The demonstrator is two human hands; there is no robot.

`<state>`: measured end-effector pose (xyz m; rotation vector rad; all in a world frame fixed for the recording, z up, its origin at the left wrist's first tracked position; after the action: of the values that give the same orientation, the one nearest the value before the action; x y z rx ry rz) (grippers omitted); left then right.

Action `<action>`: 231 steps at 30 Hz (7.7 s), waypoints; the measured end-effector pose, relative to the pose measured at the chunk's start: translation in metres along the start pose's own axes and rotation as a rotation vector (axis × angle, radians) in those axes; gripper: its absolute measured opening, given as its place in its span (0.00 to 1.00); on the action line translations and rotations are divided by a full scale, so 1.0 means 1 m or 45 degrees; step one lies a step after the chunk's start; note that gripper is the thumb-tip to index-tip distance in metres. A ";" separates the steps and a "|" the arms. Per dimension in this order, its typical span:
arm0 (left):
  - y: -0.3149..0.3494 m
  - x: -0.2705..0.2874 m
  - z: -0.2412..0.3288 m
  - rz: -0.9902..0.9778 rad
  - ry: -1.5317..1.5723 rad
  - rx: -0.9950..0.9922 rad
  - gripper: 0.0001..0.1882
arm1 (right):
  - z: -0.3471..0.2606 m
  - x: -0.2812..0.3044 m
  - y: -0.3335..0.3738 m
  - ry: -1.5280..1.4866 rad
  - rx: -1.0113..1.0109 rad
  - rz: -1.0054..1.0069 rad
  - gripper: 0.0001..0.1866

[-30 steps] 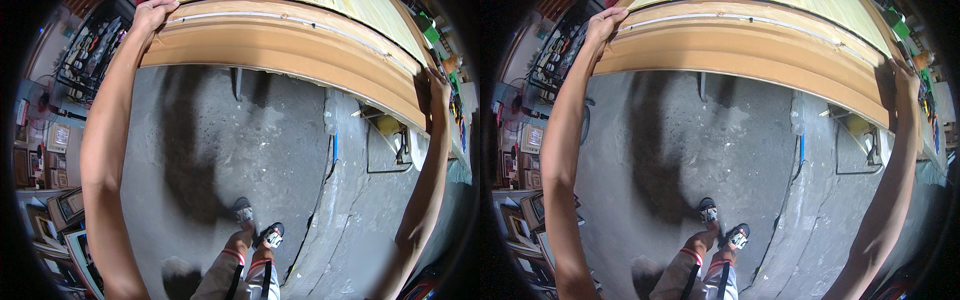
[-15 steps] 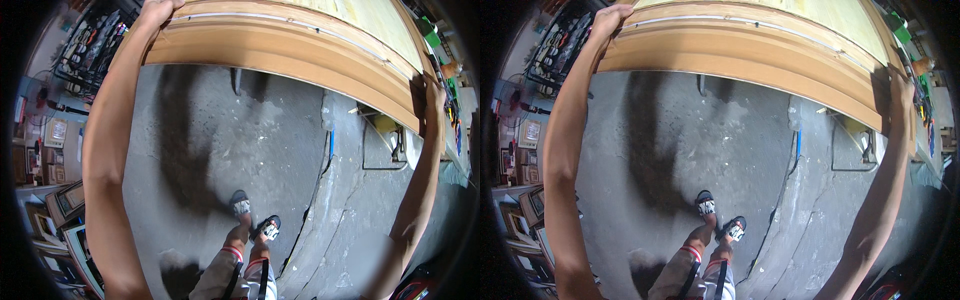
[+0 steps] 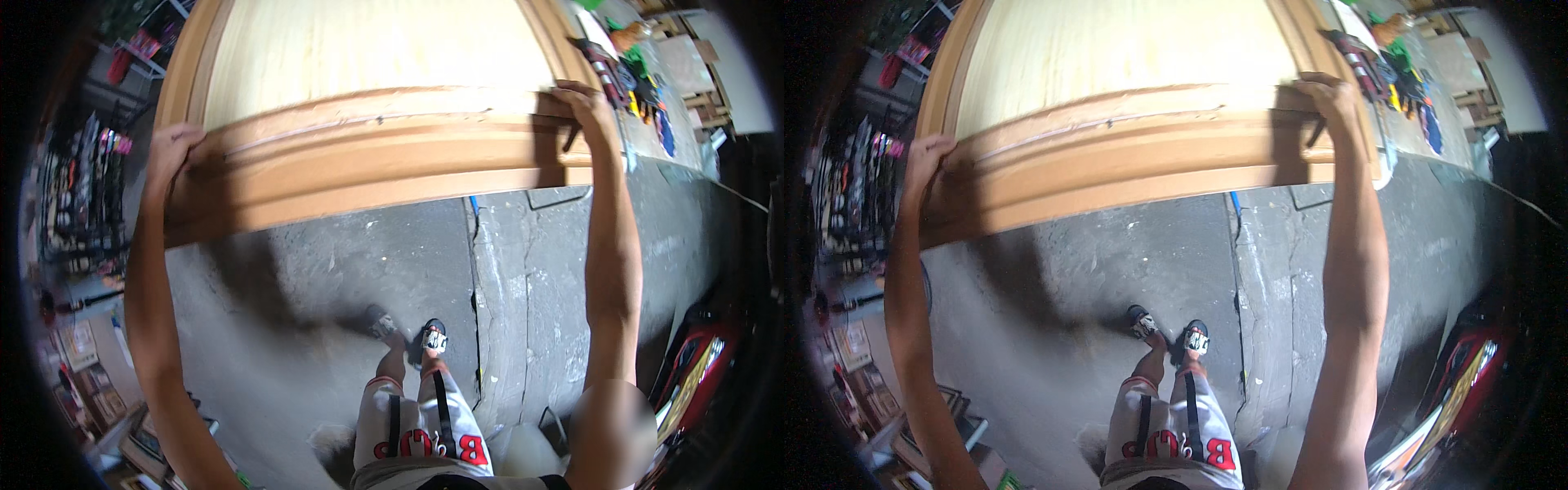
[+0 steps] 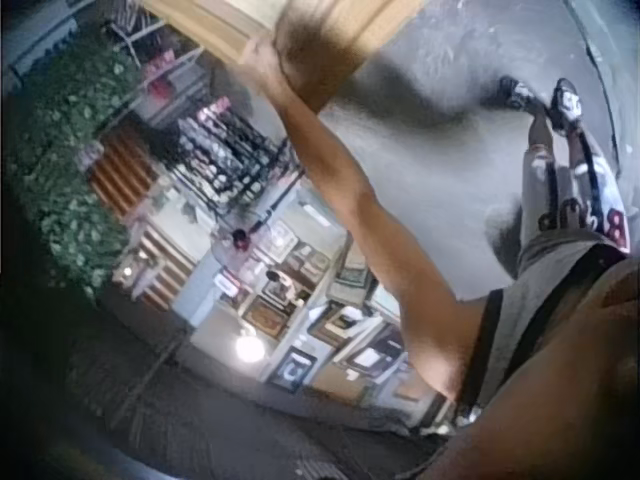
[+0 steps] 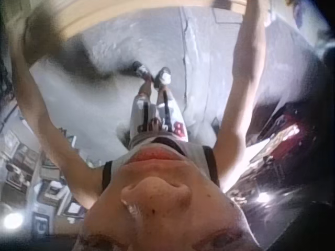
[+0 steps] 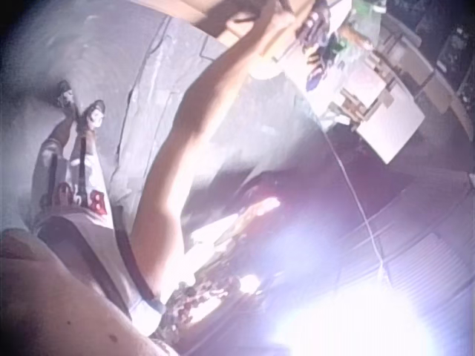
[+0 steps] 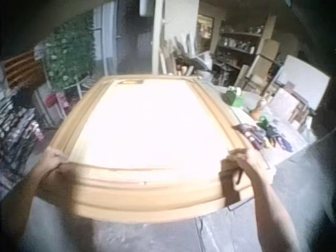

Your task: The person assembles a wooden frame by attaching small wooden pieces to the edges using a nail gun. They repeatedly position the pieces, fire nails, and adjust the frame on a workbench.

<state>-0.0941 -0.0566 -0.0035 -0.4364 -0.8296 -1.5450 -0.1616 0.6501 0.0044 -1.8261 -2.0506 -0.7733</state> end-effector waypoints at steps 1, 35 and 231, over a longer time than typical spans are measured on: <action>-0.002 0.004 -0.004 0.008 0.012 -0.024 0.10 | -0.001 0.002 0.000 0.034 -0.051 0.001 0.17; -0.113 -0.353 0.442 -0.593 -0.566 -1.332 0.10 | 0.052 0.133 -0.075 1.052 -0.292 -0.009 0.45; 0.134 -0.214 0.572 -1.165 0.727 -1.593 0.15 | -0.103 0.096 0.330 -1.865 1.117 0.501 0.36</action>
<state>-0.0388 0.5069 0.2620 -0.4516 0.6081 -2.7750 0.1322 0.6883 0.2063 -2.1296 -1.7885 1.7610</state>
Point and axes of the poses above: each hand's wrist, its own y-axis away from the middle knuckle, its own x-axis out of the back of the hand, z = x × y, the point moved 5 cm from there along -y, towards the middle knuckle, and after that the axes turned 14 degrees about -z, right-handed, at the moved point
